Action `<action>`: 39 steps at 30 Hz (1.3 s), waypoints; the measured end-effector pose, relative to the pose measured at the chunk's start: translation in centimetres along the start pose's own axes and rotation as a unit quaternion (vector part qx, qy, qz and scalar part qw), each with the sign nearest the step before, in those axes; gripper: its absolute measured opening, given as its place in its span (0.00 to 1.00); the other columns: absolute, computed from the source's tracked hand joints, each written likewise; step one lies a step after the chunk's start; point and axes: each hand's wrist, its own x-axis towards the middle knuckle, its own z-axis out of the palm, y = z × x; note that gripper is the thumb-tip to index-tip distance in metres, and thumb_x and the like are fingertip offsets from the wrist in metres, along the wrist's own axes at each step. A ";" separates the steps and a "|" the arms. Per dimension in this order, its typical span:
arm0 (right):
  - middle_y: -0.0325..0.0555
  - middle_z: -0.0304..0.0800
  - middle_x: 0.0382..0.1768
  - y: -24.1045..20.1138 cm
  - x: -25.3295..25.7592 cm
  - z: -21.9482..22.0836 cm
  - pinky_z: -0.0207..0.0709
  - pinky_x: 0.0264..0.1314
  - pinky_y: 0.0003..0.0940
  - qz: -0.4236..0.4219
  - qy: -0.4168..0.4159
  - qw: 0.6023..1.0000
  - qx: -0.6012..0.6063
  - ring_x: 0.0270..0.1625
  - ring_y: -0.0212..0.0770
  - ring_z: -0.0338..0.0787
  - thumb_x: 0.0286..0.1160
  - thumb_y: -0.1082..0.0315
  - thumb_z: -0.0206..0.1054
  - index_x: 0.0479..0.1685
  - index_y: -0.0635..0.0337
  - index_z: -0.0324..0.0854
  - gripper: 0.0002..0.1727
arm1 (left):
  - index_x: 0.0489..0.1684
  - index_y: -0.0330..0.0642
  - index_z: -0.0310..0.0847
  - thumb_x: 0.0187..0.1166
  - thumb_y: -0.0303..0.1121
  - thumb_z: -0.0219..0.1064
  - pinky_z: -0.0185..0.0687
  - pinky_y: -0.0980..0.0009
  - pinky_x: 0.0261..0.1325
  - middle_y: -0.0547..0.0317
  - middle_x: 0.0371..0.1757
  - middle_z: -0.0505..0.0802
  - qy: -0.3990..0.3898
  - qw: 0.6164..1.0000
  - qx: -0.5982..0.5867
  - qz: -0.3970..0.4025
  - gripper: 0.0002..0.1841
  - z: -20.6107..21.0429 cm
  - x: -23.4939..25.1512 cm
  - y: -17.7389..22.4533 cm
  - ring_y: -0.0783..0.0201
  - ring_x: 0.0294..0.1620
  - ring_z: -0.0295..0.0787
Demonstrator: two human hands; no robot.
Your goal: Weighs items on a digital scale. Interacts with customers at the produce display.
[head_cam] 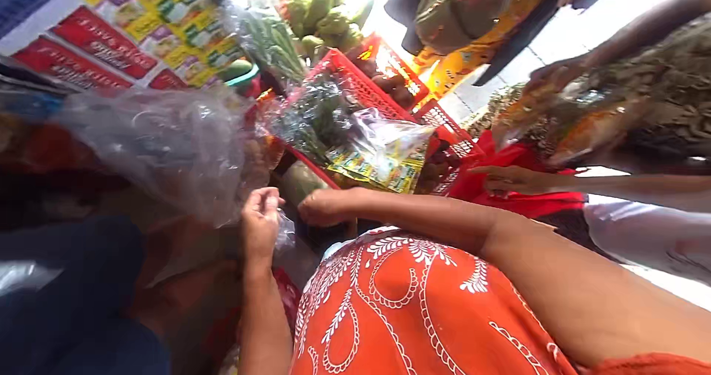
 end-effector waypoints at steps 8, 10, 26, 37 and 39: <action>0.66 0.89 0.57 7.9 -13.4 5.2 0.73 0.71 0.66 0.187 0.039 0.962 0.193 0.64 0.62 0.87 0.85 0.63 0.64 0.60 0.69 0.86 0.18 | 0.88 0.35 0.55 0.69 0.63 0.75 0.74 0.34 0.73 0.26 0.78 0.74 -0.221 0.963 0.148 -0.037 0.54 17.1 4.3 4.9 0.32 0.74 0.77; 0.66 0.88 0.59 8.5 -15.3 5.4 0.73 0.71 0.63 0.221 0.105 0.938 0.245 0.65 0.60 0.87 0.86 0.63 0.63 0.63 0.69 0.84 0.18 | 0.89 0.32 0.53 0.67 0.58 0.80 0.70 0.33 0.76 0.23 0.80 0.72 -0.239 0.956 0.160 -0.051 0.56 20.7 6.0 5.3 0.28 0.78 0.73; 0.62 0.90 0.53 13.6 -22.6 9.8 0.81 0.63 0.58 0.243 0.338 0.828 0.375 0.53 0.55 0.91 0.86 0.64 0.63 0.60 0.67 0.85 0.16 | 0.76 0.31 0.68 0.92 0.45 0.54 0.81 0.55 0.70 0.40 0.69 0.84 -0.083 0.956 -0.270 -0.076 0.26 27.2 7.9 7.5 0.54 0.67 0.84; 0.61 0.90 0.56 11.8 -20.3 5.3 0.77 0.71 0.56 0.235 0.286 0.881 0.294 0.61 0.54 0.89 0.87 0.65 0.63 0.60 0.67 0.85 0.15 | 0.68 0.32 0.82 0.89 0.30 0.56 0.76 0.50 0.74 0.40 0.65 0.90 -0.247 0.968 0.012 0.053 0.17 25.9 6.2 5.4 0.50 0.68 0.86; 0.61 0.90 0.58 11.4 -19.9 4.4 0.75 0.72 0.56 0.242 0.256 0.895 0.273 0.63 0.54 0.88 0.88 0.63 0.61 0.63 0.65 0.85 0.16 | 0.71 0.37 0.83 0.91 0.35 0.56 0.71 0.46 0.80 0.43 0.69 0.89 -0.300 0.945 0.113 0.061 0.19 26.3 4.9 5.2 0.49 0.74 0.83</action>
